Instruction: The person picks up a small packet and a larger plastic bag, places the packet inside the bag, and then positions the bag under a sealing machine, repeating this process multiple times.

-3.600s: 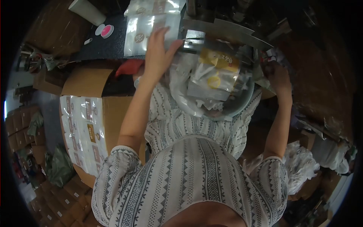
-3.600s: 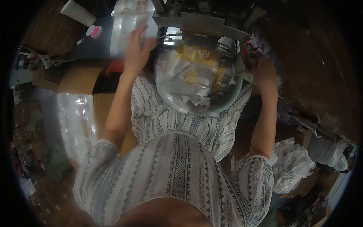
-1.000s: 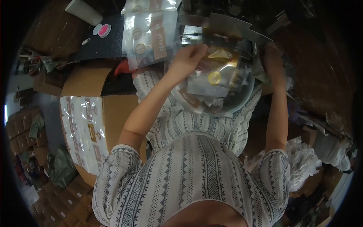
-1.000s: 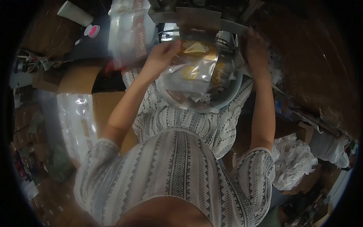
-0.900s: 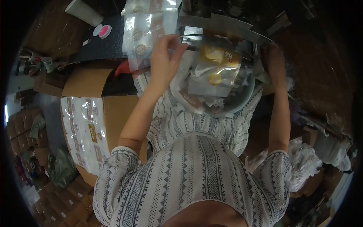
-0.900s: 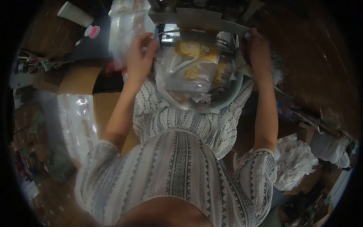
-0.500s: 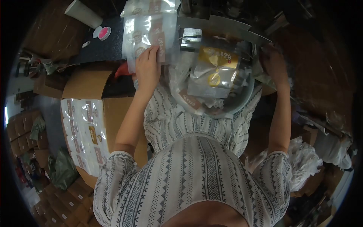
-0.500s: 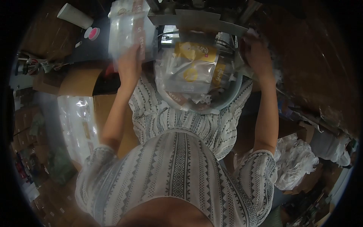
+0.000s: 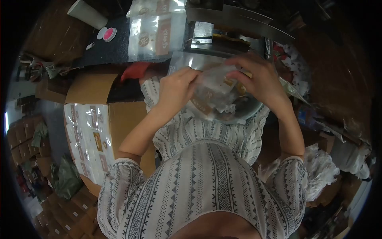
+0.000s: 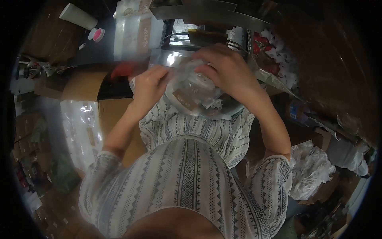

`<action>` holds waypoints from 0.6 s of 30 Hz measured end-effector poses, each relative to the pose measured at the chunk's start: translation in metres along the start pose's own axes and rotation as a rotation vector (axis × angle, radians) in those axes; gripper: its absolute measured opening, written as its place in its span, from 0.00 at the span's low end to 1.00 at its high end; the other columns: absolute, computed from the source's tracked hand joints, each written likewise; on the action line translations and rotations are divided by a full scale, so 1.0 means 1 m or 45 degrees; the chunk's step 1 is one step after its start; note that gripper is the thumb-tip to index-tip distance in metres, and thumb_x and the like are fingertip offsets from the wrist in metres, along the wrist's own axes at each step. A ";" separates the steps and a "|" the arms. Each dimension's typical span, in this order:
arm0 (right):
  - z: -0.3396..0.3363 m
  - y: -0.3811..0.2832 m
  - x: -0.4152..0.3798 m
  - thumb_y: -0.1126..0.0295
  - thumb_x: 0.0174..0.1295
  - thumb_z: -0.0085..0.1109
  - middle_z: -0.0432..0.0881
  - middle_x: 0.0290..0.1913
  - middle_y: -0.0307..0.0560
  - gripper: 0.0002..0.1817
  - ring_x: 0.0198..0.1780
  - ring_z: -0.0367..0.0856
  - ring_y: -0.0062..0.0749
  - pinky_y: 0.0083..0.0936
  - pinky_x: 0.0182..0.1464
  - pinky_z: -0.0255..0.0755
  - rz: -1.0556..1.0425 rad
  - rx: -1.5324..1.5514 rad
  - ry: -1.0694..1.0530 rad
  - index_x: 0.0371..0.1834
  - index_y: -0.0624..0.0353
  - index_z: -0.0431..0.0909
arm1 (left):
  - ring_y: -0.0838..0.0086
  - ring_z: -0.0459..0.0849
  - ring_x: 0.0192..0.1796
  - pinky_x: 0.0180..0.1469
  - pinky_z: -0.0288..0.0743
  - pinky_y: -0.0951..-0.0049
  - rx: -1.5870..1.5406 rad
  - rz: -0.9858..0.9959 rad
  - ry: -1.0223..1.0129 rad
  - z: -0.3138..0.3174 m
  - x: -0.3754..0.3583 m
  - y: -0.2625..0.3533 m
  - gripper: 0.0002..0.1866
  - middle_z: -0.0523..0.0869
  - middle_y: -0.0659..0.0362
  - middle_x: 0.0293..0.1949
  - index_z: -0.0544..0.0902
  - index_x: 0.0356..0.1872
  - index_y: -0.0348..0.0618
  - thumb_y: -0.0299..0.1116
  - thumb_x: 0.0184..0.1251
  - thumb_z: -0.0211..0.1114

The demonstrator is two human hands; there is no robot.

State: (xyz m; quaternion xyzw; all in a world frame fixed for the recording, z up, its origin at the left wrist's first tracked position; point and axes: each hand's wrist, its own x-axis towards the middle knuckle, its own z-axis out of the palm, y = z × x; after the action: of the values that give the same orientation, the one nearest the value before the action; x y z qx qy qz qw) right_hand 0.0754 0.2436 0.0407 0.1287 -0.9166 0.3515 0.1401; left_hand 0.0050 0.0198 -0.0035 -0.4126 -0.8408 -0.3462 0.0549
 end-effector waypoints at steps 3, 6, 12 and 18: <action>0.000 0.007 0.000 0.70 0.57 0.66 0.83 0.40 0.42 0.15 0.41 0.82 0.28 0.24 0.40 0.75 0.464 0.266 -0.128 0.48 0.58 0.80 | 0.66 0.84 0.29 0.31 0.74 0.73 -0.230 -0.190 -0.369 0.016 0.007 0.001 0.08 0.85 0.54 0.29 0.84 0.39 0.37 0.31 0.63 0.64; -0.005 0.025 -0.004 0.71 0.59 0.64 0.83 0.39 0.43 0.14 0.42 0.82 0.28 0.24 0.43 0.75 0.509 0.202 0.121 0.48 0.59 0.81 | 0.73 0.84 0.29 0.32 0.75 0.74 -0.971 -0.814 -0.544 0.040 0.027 -0.004 0.12 0.85 0.55 0.26 0.84 0.34 0.35 0.36 0.63 0.66; -0.033 0.042 -0.028 0.69 0.61 0.63 0.84 0.42 0.48 0.15 0.46 0.84 0.35 0.26 0.47 0.74 0.638 -0.170 0.223 0.50 0.60 0.79 | 0.79 0.82 0.34 0.37 0.76 0.83 -1.450 -1.084 -0.492 0.057 0.067 -0.012 0.15 0.84 0.58 0.34 0.82 0.40 0.31 0.37 0.66 0.65; -0.040 0.109 -0.050 0.63 0.62 0.57 0.81 0.48 0.55 0.14 0.47 0.81 0.52 0.40 0.48 0.74 0.607 -0.793 0.440 0.48 0.57 0.79 | 0.67 0.88 0.34 0.40 0.84 0.77 -1.613 -1.134 -0.404 0.068 0.066 -0.024 0.20 0.84 0.47 0.40 0.76 0.46 0.23 0.33 0.63 0.68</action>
State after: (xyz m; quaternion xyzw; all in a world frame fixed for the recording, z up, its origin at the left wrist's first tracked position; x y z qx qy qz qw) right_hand 0.0918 0.3560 -0.0139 -0.1959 -0.9462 0.0970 0.2386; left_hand -0.0428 0.0958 -0.0427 -0.0343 -0.5675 -0.6856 -0.4547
